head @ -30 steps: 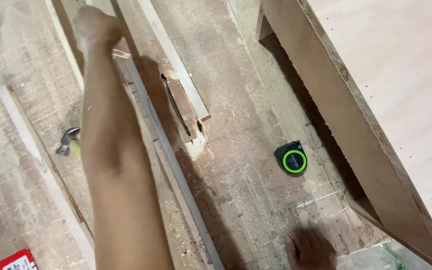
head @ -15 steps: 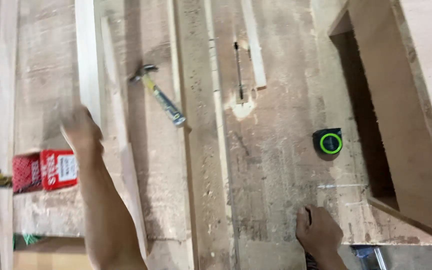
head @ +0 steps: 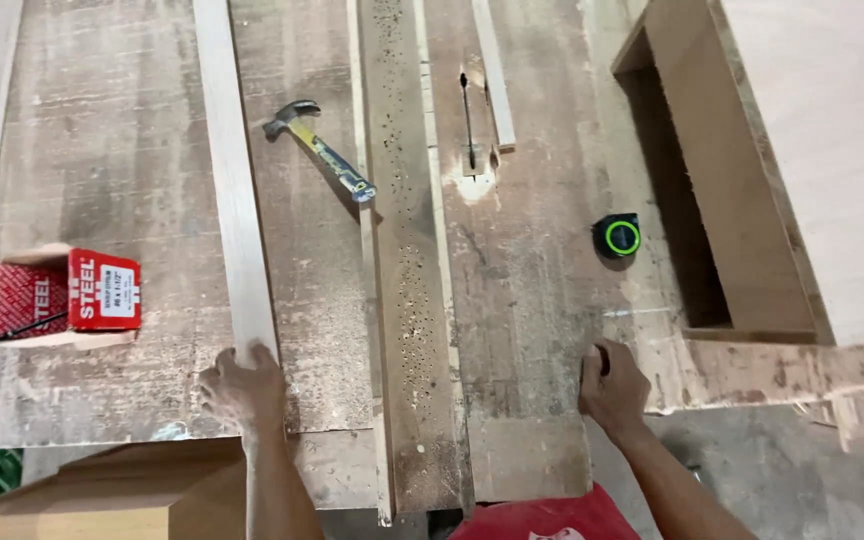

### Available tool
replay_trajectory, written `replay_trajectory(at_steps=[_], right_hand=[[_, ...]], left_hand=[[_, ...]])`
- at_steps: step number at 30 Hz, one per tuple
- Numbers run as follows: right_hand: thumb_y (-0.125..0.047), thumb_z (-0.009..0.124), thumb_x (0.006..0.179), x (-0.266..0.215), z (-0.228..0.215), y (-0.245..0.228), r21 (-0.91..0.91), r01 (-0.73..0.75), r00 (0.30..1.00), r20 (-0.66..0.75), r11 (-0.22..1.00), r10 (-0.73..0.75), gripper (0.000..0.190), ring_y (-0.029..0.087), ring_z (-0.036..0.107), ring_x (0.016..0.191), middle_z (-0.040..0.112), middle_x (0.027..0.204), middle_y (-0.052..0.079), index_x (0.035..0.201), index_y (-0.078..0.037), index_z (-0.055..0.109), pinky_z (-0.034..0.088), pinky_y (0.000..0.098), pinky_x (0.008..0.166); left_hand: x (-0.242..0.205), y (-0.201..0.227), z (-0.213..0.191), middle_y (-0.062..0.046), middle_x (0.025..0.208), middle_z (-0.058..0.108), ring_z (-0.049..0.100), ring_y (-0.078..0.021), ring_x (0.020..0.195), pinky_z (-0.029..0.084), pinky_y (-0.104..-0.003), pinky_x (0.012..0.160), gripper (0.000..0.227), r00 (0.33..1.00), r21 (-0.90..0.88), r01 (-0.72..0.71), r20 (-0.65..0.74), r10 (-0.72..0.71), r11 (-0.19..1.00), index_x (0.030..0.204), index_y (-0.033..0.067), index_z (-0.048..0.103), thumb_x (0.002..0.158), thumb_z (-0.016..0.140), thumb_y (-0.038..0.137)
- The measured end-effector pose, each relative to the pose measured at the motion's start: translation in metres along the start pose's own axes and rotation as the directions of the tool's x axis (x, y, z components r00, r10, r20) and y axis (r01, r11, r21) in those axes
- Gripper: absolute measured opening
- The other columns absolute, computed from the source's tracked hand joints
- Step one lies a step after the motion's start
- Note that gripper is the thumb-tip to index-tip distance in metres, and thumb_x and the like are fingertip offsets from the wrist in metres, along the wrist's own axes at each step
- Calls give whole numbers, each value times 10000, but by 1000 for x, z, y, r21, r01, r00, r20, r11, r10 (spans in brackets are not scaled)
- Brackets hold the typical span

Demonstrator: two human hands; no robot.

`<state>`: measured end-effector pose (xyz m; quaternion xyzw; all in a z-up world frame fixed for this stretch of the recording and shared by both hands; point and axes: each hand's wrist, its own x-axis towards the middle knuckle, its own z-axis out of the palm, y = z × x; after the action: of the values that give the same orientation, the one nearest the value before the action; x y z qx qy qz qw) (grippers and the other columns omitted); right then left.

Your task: The person is performing woodworking tasks including measuring wood planks with a tape measure, hammering pieces, and organizing materials on a workbench.

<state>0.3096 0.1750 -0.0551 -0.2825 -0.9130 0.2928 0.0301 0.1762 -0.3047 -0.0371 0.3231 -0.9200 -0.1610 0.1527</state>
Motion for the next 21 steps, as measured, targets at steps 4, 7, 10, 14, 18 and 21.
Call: replay_trajectory(at_steps=[4, 7, 10, 14, 18, 21], right_hand=[[-301, 534, 1101, 37, -17, -47, 124, 142, 988, -76, 982, -133, 296, 389, 684, 971, 640, 943, 176, 1070, -29, 646, 545, 510, 872], [-245, 583, 1096, 101, -16, -77, 135, 360, 928, -153, 923, -340, 245, 369, 656, 894, 602, 860, 141, 952, -50, 619, 524, 469, 840], [-240, 602, 1092, 173, -3, -99, 152, 461, 885, -155, 874, -440, 265, 312, 640, 817, 589, 789, 85, 868, -99, 610, 504, 419, 815], [-306, 710, 955, 284, 60, -81, 38, 470, 872, -176, 882, -457, 156, 351, 674, 981, 684, 953, 124, 1039, -181, 752, 526, 484, 892], [-111, 752, 923, 308, 75, -106, 176, 489, 868, -197, 855, -456, 140, 326, 714, 955, 698, 966, 115, 1062, -113, 766, 576, 416, 862], [-141, 804, 902, 316, 84, -119, 208, 499, 866, -171, 841, -471, 174, 335, 710, 946, 672, 957, 139, 1064, -102, 756, 592, 410, 817]], left_hand=[[-9, 20, 3, -231, 1068, 624, 633, -431, 1003, 476, -488, 780, 783, 953, 159, -256, -123, 277, 953, 1309, -11, 637, 740, 795, 504], [-5, 12, 28, -224, 1071, 620, 618, -417, 1048, 465, -482, 806, 889, 966, 244, -219, -81, 245, 945, 1356, -17, 549, 711, 822, 531], [-4, 20, 24, -191, 1069, 623, 626, -379, 1034, 474, -455, 798, 775, 983, 333, -160, -36, 182, 929, 1369, 16, 511, 827, 788, 497], [-4, 22, 18, -196, 1047, 618, 628, -393, 997, 484, -472, 766, 777, 976, 368, -189, -32, 216, 910, 1361, -4, 520, 806, 815, 452], [-3, 23, 18, -190, 1048, 615, 619, -389, 1004, 495, -467, 773, 782, 977, 373, -192, -9, 211, 908, 1372, 1, 498, 817, 789, 469], [-5, 30, 12, -185, 1020, 622, 630, -381, 1001, 504, -465, 766, 787, 974, 391, -192, -36, 223, 900, 1368, -3, 512, 802, 805, 458]])
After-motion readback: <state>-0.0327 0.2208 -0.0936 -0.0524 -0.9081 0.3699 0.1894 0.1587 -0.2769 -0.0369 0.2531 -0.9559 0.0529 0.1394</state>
